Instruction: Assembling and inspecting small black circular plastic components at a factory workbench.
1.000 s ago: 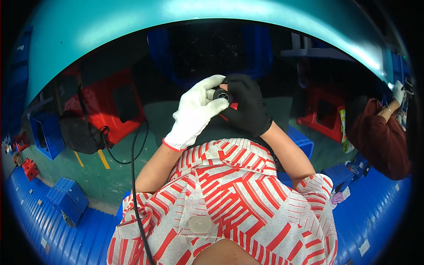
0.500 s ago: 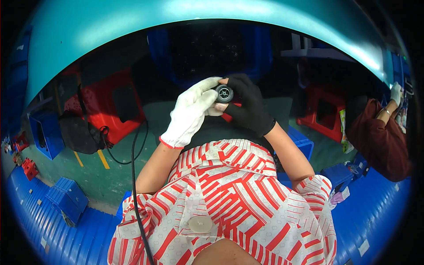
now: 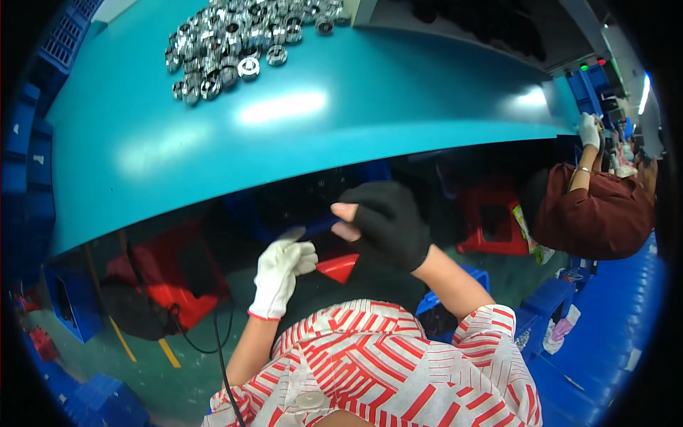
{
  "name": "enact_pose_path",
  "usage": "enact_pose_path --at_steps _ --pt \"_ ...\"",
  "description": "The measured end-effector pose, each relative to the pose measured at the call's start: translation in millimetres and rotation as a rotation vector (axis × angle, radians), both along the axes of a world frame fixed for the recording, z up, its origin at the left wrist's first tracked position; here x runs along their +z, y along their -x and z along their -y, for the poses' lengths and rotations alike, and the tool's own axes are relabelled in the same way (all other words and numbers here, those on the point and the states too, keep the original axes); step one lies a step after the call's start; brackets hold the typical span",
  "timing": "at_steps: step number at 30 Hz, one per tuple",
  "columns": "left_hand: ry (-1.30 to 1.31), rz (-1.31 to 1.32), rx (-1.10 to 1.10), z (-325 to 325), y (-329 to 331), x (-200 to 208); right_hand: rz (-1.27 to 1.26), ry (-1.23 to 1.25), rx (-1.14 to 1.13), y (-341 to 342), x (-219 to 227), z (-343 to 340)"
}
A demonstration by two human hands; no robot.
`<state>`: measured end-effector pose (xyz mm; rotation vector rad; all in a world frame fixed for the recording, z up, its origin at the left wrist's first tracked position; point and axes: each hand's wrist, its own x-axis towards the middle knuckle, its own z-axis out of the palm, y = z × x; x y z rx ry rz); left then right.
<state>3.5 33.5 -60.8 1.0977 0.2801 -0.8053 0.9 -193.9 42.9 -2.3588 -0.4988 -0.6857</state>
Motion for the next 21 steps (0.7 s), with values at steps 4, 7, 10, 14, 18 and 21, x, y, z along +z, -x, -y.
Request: enact_pose_path --at_steps 4,7,10,14,18,21 --pt "-0.007 0.010 -0.037 10 -3 13 0.263 0.082 -0.281 -68 50 63" --pt "-0.006 0.034 -0.045 11 -4 18 0.228 0.144 -0.513 -137 40 135" --pt "-0.024 0.025 -0.036 6 -3 11 0.176 0.326 -0.750 -175 37 184" --pt "-0.075 0.020 -0.017 1 -1 8 0.065 0.500 -0.890 -191 29 203" --pt "-0.032 0.027 -0.028 4 1 13 -0.212 0.280 -0.794 -161 41 177" --pt "0.005 -0.006 -0.026 5 3 9 -0.202 -0.027 -0.395 -121 49 133"
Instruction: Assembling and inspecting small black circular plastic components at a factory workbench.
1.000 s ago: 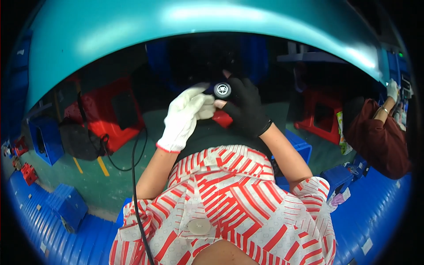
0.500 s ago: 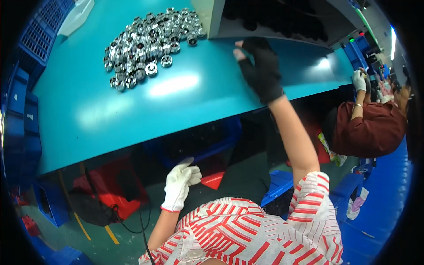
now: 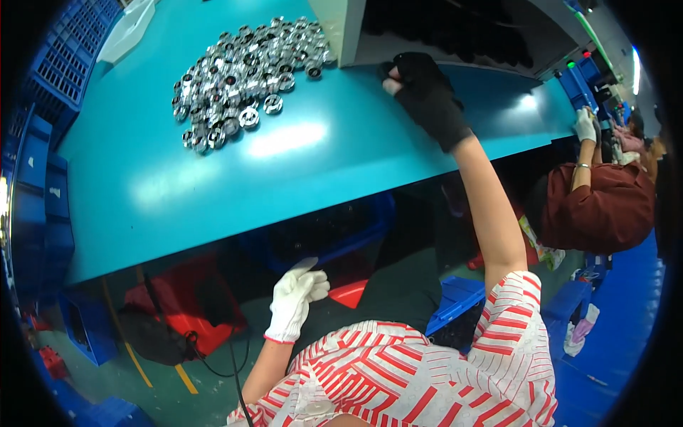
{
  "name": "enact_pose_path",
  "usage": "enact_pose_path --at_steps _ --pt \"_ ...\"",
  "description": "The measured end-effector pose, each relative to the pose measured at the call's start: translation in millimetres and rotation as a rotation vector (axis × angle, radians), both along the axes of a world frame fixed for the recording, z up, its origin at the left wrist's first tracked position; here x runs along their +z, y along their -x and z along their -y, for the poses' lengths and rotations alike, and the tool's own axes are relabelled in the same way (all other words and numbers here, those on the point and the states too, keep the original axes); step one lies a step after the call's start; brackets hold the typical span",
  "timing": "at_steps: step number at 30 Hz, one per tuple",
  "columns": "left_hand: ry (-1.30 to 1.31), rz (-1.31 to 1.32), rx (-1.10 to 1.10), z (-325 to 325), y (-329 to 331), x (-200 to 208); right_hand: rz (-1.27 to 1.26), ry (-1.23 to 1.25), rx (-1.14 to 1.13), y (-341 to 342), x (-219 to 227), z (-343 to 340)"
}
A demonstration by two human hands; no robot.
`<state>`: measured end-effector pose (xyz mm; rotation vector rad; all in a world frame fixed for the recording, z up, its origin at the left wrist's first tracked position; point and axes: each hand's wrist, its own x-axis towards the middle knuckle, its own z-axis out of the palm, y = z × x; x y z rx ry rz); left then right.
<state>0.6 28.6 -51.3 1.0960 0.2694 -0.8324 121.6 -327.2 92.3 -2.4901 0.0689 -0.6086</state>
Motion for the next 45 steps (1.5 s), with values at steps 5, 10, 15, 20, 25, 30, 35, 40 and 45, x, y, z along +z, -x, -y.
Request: enact_pose_path --at_steps 5,10,15,20,25,30,35,40,45 --pt "0.231 0.039 0.008 11 -7 30 -0.045 -0.210 0.501 114 -6 -109" --pt "0.372 -0.088 0.025 24 -9 47 -0.315 -0.605 0.416 158 -73 -154" --pt "0.315 -0.041 0.048 12 -3 48 -0.342 -0.782 0.388 173 -98 -168" --pt "0.336 -0.028 0.066 7 2 50 -0.406 -0.905 0.376 177 -99 -173" --pt "0.297 -0.002 0.063 2 4 50 -0.427 -0.963 0.382 179 -98 -177" --pt "0.310 -0.025 0.082 2 0 47 -0.418 -0.959 0.376 175 -101 -178" --pt "0.320 0.002 0.094 4 -4 46 -0.428 -0.914 0.383 170 -97 -175" --pt "0.432 -0.080 0.119 5 -7 46 -0.326 -0.668 0.418 159 -90 -172" --pt "0.374 -0.071 0.166 -1 -12 43 0.026 -0.057 0.561 121 -27 -163"
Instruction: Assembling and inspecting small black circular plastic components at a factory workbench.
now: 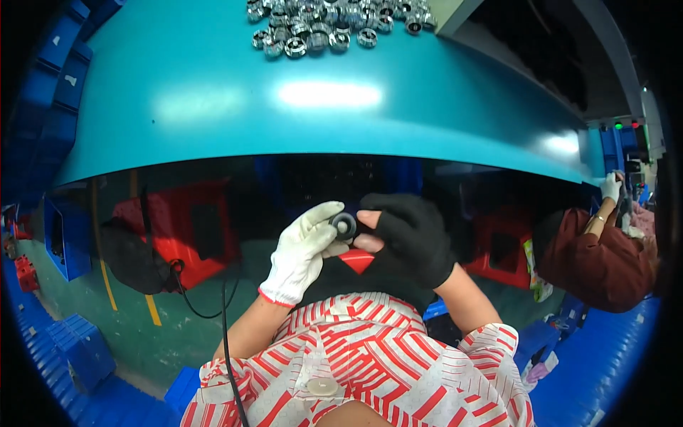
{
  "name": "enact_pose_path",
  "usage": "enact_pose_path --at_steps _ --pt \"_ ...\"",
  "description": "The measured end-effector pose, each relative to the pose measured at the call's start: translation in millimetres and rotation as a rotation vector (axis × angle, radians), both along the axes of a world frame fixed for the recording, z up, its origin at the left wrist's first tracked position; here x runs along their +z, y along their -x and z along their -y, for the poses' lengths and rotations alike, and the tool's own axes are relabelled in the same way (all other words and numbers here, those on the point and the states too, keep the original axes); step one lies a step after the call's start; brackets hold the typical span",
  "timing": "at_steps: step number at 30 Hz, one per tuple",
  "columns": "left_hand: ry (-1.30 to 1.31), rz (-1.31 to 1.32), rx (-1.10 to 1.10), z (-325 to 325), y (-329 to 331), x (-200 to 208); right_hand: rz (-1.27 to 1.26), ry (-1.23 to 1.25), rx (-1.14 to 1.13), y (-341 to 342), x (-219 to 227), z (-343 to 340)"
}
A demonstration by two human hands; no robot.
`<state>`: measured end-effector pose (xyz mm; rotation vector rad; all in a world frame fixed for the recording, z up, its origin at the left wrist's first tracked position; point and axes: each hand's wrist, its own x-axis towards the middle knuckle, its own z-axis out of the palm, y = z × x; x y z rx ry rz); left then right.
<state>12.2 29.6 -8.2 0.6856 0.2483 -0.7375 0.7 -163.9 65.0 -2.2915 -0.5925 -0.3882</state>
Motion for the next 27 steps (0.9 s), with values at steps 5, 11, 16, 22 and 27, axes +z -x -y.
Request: enact_pose_path --at_steps 5,11,16,22,27 --pt "-0.071 0.023 -0.022 -8 2 8 0.174 0.094 -0.264 -96 29 23" --pt "-0.008 0.019 0.001 -12 2 0 0.114 0.258 -0.475 -180 22 44" --pt "-0.011 0.038 0.030 -12 -5 2 -0.016 0.438 -0.433 -171 27 44" --pt "0.123 -0.029 0.054 -7 -8 0 -0.107 -0.091 -0.137 -55 30 10" --pt "0.046 0.031 0.055 11 1 6 -0.337 -0.169 -0.105 17 -24 -6"
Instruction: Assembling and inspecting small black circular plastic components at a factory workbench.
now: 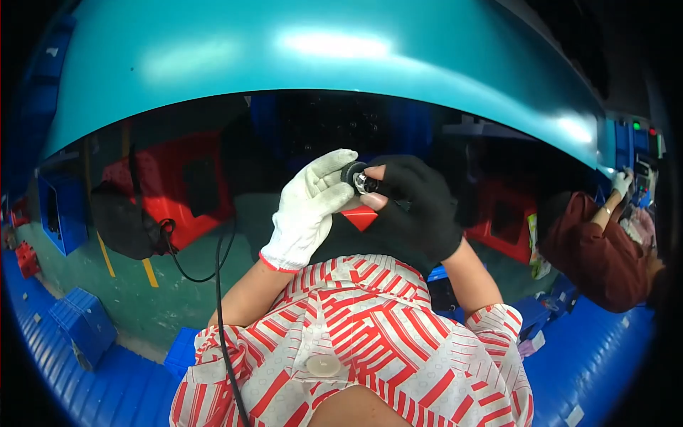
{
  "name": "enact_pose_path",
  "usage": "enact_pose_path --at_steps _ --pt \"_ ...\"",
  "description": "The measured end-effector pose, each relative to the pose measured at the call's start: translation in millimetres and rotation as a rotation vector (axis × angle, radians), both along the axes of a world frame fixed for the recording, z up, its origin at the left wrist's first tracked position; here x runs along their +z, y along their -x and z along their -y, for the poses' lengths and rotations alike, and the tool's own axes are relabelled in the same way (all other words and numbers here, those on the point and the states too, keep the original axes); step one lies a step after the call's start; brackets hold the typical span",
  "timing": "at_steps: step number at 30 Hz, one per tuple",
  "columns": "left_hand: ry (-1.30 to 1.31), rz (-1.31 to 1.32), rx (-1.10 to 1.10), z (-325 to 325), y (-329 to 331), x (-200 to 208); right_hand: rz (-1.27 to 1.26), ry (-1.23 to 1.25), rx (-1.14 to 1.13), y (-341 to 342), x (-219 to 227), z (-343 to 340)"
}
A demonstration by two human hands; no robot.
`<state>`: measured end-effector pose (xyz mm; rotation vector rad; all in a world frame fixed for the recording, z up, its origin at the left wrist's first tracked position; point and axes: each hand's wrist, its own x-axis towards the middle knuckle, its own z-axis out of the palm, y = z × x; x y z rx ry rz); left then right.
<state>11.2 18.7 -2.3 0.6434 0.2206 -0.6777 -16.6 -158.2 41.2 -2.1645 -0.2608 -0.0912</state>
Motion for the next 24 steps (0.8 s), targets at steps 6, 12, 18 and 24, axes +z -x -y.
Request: enact_pose_path --at_steps 6,12,18,24 --pt "-0.163 0.073 -0.056 6 10 2 -0.041 -0.107 -0.143 22 -27 5" --pt "-0.073 0.140 -0.082 11 15 -1 0.117 -0.021 -0.016 23 -38 12" --pt "-0.336 0.247 -0.069 11 20 -9 0.020 -0.114 -0.107 28 -41 -5" --pt "-0.593 0.490 -0.110 12 27 -7 -0.118 -0.041 -0.068 33 -48 -1"
